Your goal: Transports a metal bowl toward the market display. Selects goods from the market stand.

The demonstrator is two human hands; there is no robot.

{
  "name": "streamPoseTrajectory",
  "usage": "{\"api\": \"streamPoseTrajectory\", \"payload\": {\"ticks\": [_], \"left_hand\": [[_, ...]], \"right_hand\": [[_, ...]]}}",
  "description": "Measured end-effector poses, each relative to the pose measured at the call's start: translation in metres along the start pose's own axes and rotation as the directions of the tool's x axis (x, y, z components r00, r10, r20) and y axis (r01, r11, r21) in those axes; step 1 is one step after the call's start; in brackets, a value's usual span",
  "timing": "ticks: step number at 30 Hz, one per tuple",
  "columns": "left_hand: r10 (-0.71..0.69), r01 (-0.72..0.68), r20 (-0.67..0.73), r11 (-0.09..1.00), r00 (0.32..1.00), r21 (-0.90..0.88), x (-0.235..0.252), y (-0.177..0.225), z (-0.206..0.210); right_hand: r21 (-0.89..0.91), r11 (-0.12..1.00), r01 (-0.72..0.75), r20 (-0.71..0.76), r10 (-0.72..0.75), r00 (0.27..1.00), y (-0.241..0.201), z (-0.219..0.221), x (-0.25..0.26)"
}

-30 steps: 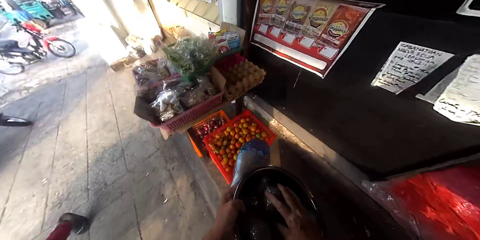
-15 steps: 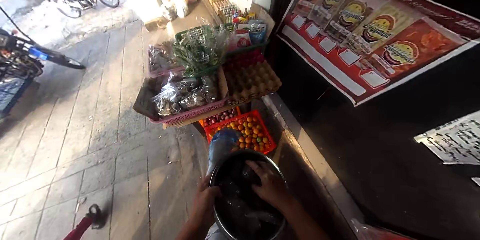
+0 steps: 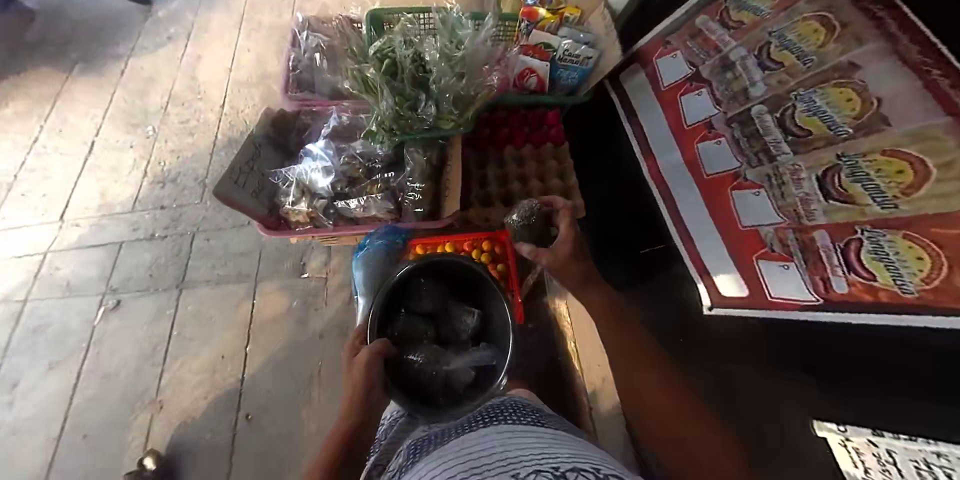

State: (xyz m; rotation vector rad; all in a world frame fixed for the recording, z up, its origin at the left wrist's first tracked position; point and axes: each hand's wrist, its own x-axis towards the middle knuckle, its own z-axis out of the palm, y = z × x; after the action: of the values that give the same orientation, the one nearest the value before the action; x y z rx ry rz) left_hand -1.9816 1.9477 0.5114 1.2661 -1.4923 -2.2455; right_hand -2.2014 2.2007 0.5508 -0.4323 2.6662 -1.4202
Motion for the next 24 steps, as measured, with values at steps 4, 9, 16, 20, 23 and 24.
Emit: {"api": "streamPoseTrajectory", "payload": {"ticks": [4, 9, 16, 20, 23, 24], "left_hand": [[0.012, -0.013, -0.145, 1.0, 0.989, -0.009, -0.006, -0.002, 0.011], [0.009, -0.04, -0.35, 0.996, 0.937, -0.083, -0.02, -0.019, 0.033], [-0.03, -0.143, -0.655, 0.968, 0.755, -0.208, -0.068, -0.048, 0.113], [-0.074, -0.163, -0.742, 0.956, 0.667, -0.243, -0.085, -0.064, 0.16], [-0.134, -0.159, -0.76, 0.941, 0.636, -0.299, -0.091, -0.073, 0.187], [-0.147, -0.163, -0.761, 0.935, 0.632, -0.316, -0.092, -0.075, 0.194]], "right_hand": [[-0.115, 0.993, 0.011, 0.073, -0.002, 0.997, 0.016, -0.01, 0.059], [-0.22, 0.969, 0.113, 0.284, -0.048, 0.958, 0.026, -0.002, 0.113], [-0.119, 0.969, 0.216, 0.514, -0.126, 0.849, 0.052, -0.008, 0.153], [-0.147, 0.923, 0.356, 0.592, -0.207, 0.779, 0.045, -0.006, 0.161], [-0.178, 0.887, 0.426, 0.63, -0.23, 0.741, 0.035, 0.006, 0.162], [-0.189, 0.877, 0.441, 0.64, -0.23, 0.733, 0.032, 0.012, 0.161]]}}
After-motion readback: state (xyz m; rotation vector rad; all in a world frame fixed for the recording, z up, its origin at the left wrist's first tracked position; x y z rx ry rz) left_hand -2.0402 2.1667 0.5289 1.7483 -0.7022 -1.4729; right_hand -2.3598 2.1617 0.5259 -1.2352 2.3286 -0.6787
